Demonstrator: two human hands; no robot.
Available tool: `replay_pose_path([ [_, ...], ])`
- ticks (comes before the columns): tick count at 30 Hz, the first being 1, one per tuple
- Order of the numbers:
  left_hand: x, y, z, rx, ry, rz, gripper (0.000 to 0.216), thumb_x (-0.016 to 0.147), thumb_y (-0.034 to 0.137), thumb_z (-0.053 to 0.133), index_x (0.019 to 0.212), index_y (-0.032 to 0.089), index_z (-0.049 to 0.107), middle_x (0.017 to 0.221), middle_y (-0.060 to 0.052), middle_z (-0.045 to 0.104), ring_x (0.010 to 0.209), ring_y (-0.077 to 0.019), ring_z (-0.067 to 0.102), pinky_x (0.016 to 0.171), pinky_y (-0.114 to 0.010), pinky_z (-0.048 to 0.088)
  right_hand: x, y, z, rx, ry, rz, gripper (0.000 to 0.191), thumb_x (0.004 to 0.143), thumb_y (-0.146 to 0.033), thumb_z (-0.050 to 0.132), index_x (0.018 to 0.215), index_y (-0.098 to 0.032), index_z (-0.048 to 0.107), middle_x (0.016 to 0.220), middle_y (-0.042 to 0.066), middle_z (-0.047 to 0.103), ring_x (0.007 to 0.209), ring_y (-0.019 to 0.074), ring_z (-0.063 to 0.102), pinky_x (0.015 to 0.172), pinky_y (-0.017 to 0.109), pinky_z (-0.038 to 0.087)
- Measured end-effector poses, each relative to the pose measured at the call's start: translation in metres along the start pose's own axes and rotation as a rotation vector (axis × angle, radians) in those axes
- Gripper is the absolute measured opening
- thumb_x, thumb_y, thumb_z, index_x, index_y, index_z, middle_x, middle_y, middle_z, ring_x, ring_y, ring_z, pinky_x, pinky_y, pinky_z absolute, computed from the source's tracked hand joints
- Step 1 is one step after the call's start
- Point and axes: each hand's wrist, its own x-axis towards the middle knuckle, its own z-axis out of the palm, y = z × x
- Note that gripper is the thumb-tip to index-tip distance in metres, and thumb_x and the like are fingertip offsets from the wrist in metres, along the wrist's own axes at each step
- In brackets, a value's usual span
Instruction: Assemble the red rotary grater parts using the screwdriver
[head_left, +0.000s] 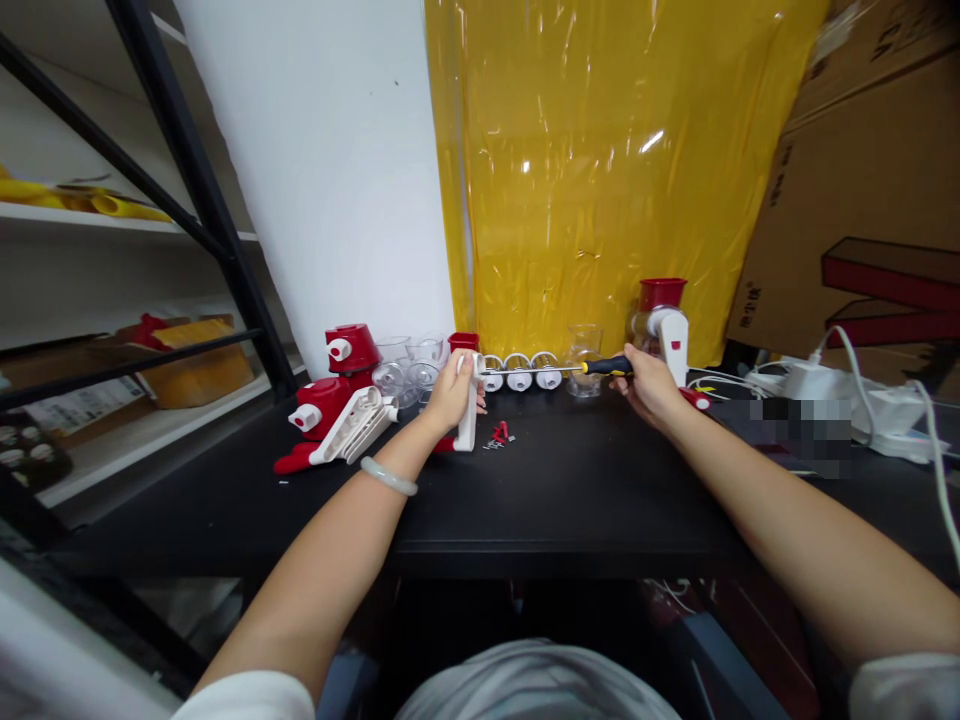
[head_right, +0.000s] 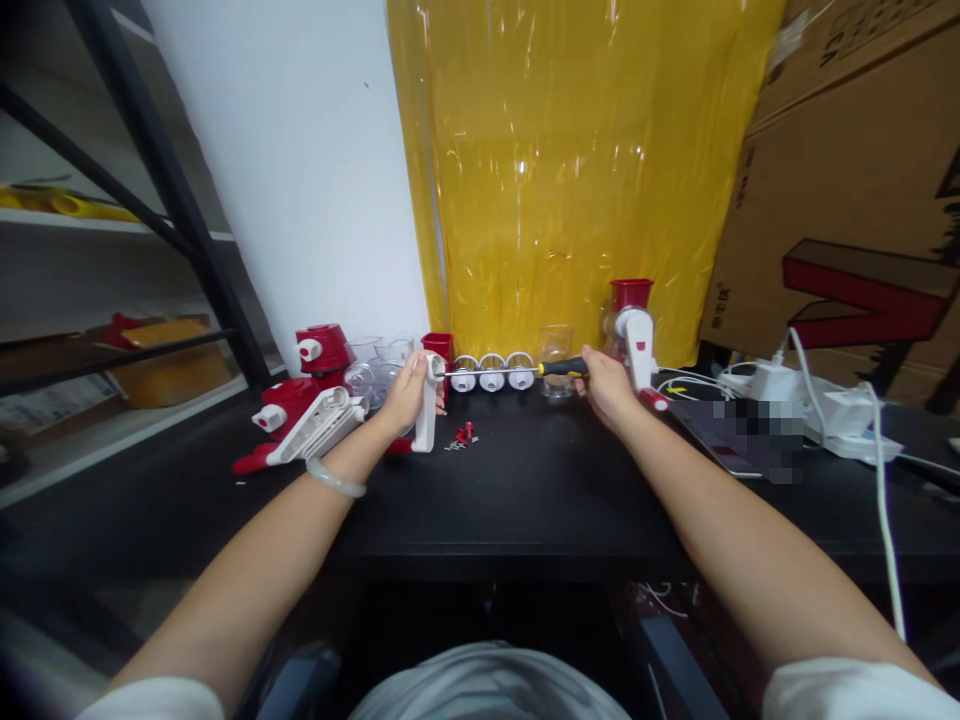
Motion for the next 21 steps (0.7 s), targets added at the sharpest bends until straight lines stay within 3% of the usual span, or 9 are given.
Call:
replay_pose_path([
  [21, 0.0002, -0.0012, 0.0007, -0.049, 0.007, 0.022, 0.049, 0.092, 0.063, 0.041, 0.116, 0.021, 0.050, 0.067, 0.000, 0.059, 0.043, -0.0115, 0.057, 0.041, -0.024, 0.049, -0.0004, -0.0002, 0.0011, -0.031, 0.007, -0.008, 0.039, 0.081, -0.058, 0.063, 0.073, -0.020, 0.055, 0.041, -0.006, 0.043, 0.035, 0.0083, 0.039, 0.040, 0.023, 0.039],
])
